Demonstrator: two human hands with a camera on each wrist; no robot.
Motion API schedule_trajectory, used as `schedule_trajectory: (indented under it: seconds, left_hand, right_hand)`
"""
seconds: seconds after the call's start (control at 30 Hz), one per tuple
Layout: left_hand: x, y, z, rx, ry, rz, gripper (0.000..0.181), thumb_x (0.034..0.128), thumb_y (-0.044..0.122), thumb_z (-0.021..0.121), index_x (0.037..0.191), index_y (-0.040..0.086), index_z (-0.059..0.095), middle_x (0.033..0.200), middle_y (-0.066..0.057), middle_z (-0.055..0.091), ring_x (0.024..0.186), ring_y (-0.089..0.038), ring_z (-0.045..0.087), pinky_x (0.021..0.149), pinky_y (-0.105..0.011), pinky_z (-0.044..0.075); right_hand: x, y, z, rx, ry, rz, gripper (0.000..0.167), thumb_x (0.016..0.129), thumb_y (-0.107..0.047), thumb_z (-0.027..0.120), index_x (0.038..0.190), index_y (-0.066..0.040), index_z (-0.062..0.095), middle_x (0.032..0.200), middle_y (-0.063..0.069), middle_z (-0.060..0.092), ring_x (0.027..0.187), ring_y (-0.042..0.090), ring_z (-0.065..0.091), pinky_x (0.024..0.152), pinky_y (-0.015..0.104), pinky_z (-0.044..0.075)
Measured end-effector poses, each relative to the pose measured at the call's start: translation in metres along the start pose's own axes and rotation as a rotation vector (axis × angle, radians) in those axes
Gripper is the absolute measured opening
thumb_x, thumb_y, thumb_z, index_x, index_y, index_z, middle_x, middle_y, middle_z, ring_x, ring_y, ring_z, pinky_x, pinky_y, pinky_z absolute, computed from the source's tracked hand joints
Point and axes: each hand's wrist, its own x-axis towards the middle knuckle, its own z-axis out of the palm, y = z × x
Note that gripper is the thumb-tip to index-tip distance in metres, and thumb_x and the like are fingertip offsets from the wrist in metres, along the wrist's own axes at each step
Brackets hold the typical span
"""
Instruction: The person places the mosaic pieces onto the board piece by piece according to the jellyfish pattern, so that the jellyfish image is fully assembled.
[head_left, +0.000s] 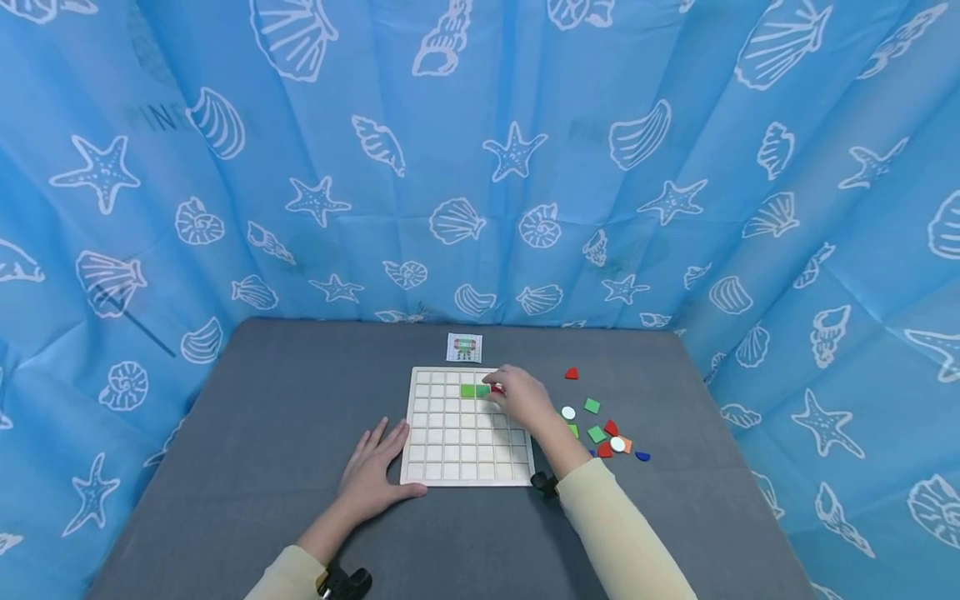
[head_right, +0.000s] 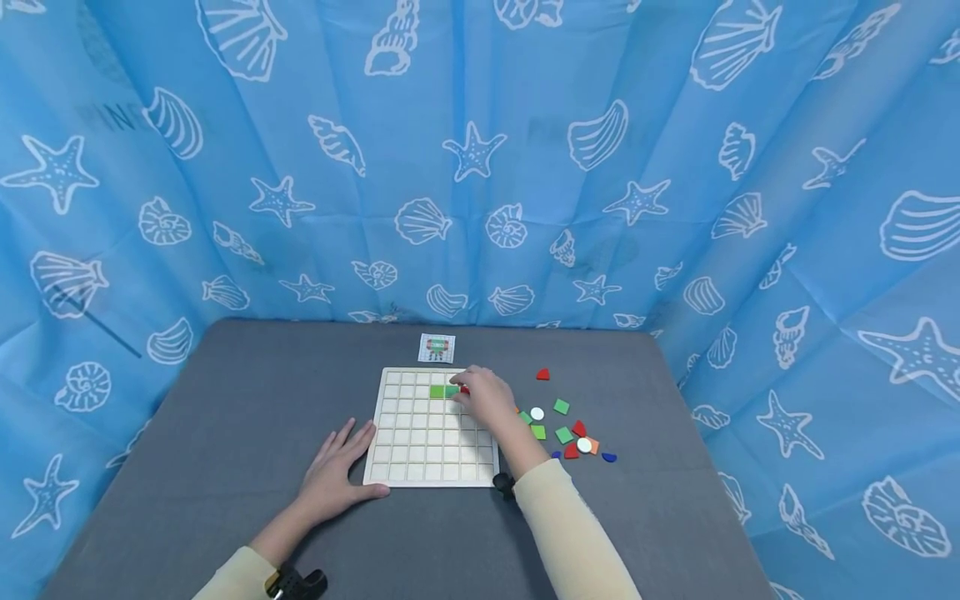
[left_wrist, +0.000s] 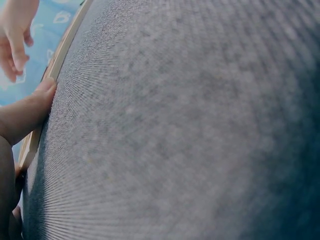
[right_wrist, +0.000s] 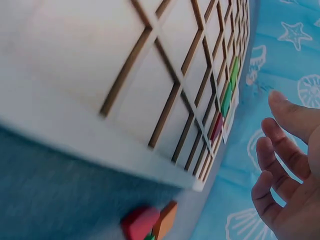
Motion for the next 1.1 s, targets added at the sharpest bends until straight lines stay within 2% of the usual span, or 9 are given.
schedule_trajectory:
  seconds: [0.23, 0.47, 0.6, 0.8, 1.1]
  left_hand:
    - [0.001, -0.001, 0.0, 0.002, 0.012, 0.009, 0.116, 0.0691, 0.079, 0.071, 0.16, 0.018, 0.031, 0.165, -0.003, 0.031, 0.157, -0.031, 0.013, 0.125, -0.057, 0.013]
    - [0.001, 0.0, 0.0, 0.007, 0.006, 0.001, 0.119, 0.0685, 0.08, 0.07, 0.16, 0.017, 0.03, 0.165, -0.003, 0.032, 0.157, -0.031, 0.012, 0.125, -0.055, 0.013]
    - [0.001, 0.001, 0.001, 0.011, 0.0, -0.004, 0.118, 0.0688, 0.081, 0.069, 0.16, 0.017, 0.03, 0.165, -0.003, 0.031, 0.157, -0.031, 0.012, 0.126, -0.055, 0.012]
    - [0.001, 0.002, 0.0, -0.004, 0.004, 0.003, 0.117, 0.0694, 0.079, 0.071, 0.16, 0.017, 0.03, 0.165, -0.004, 0.032, 0.157, -0.031, 0.012, 0.125, -0.056, 0.012]
    - [-0.001, 0.003, -0.002, -0.012, 0.019, -0.001, 0.116, 0.0688, 0.078, 0.072, 0.159, 0.016, 0.033, 0.164, -0.003, 0.033, 0.157, -0.032, 0.014, 0.125, -0.056, 0.013]
  right_hand:
    - [-0.017, 0.011, -0.012, 0.008, 0.045, 0.054, 0.03, 0.09, -0.022, 0.077, 0.12, -0.017, 0.075, 0.113, 0.004, 0.07, 0.096, 0.021, 0.068, 0.077, 0.043, 0.059]
    - [-0.034, 0.028, -0.017, 0.026, 0.102, 0.087, 0.028, 0.091, -0.02, 0.077, 0.119, -0.016, 0.076, 0.111, 0.001, 0.07, 0.08, 0.014, 0.058, 0.062, 0.033, 0.049]
    - [-0.043, 0.038, -0.019, 0.052, 0.118, 0.112, 0.031, 0.091, -0.02, 0.077, 0.121, -0.014, 0.075, 0.112, 0.002, 0.07, 0.082, 0.014, 0.061, 0.063, 0.032, 0.051]
    - [-0.053, 0.052, -0.026, 0.076, 0.12, 0.142, 0.032, 0.092, -0.02, 0.076, 0.123, -0.013, 0.073, 0.118, 0.004, 0.069, 0.089, 0.018, 0.064, 0.072, 0.04, 0.056]
    - [-0.061, 0.07, -0.034, 0.058, 0.138, 0.185, 0.034, 0.092, -0.022, 0.076, 0.125, -0.014, 0.072, 0.118, 0.005, 0.069, 0.093, 0.022, 0.066, 0.071, 0.044, 0.056]
